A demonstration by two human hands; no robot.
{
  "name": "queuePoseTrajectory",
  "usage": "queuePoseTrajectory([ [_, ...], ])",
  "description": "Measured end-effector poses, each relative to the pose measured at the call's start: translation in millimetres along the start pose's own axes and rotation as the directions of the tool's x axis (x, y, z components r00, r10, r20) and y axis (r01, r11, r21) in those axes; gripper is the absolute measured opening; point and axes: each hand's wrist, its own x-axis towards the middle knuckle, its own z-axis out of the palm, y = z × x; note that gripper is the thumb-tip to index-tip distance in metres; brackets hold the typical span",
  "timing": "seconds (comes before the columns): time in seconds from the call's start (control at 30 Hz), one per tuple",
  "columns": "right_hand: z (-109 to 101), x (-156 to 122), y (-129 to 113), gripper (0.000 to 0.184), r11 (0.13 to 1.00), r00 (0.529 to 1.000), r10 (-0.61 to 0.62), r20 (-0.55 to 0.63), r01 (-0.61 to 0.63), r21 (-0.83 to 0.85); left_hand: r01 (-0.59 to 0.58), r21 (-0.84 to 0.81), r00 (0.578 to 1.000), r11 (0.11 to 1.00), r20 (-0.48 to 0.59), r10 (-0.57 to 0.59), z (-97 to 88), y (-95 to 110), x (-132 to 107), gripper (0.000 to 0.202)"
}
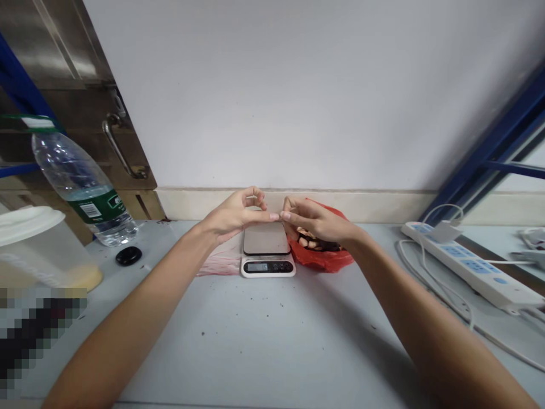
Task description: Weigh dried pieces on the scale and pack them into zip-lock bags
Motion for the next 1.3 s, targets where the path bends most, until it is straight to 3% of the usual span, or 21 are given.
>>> queuePoseTrajectory([
  [0.27,3.9,4.0,-0.9,0.047,0.990,0.996,0.072,-0.042,-0.077,-0.117,-0.126,0.244,0.973,0.961,-0.159,0.168,4.7,-9.3,2.6,0.055],
  [0.37,6.0,3.4,-1.9,0.048,0.993,0.995,0.095,-0.037,-0.098,-0.071,-0.126,0.188,0.975,0.974,-0.158,0.157,6.3,-11.0,3.8,0.060],
  [0.53,8.7,3.5,-5.0,0.055,0.999,1.000,-0.004,-0.012,0.004,-0.049,-0.103,0.065,0.985,0.993,-0.129,0.111,7.9,-10.8,3.5,0.062],
  [0.97,9.5,1.3,-11.0,0.045,0.999,0.999,0.038,0.013,-0.039,0.031,-0.077,-0.186,0.993,0.980,-0.107,0.058,13.5,-9.2,2.2,0.065],
  [1.1,10.0,1.4,-10.1,0.047,0.995,0.999,0.027,0.019,-0.029,0.093,-0.084,-0.217,0.992,0.972,-0.112,0.060,14.6,-10.6,2.8,0.060],
  [1.3,10.7,1.7,-7.8,0.044,0.988,1.000,-0.018,0.016,0.016,0.155,-0.061,-0.338,0.998,0.939,-0.038,0.051,13.7,-12.2,3.7,0.055],
])
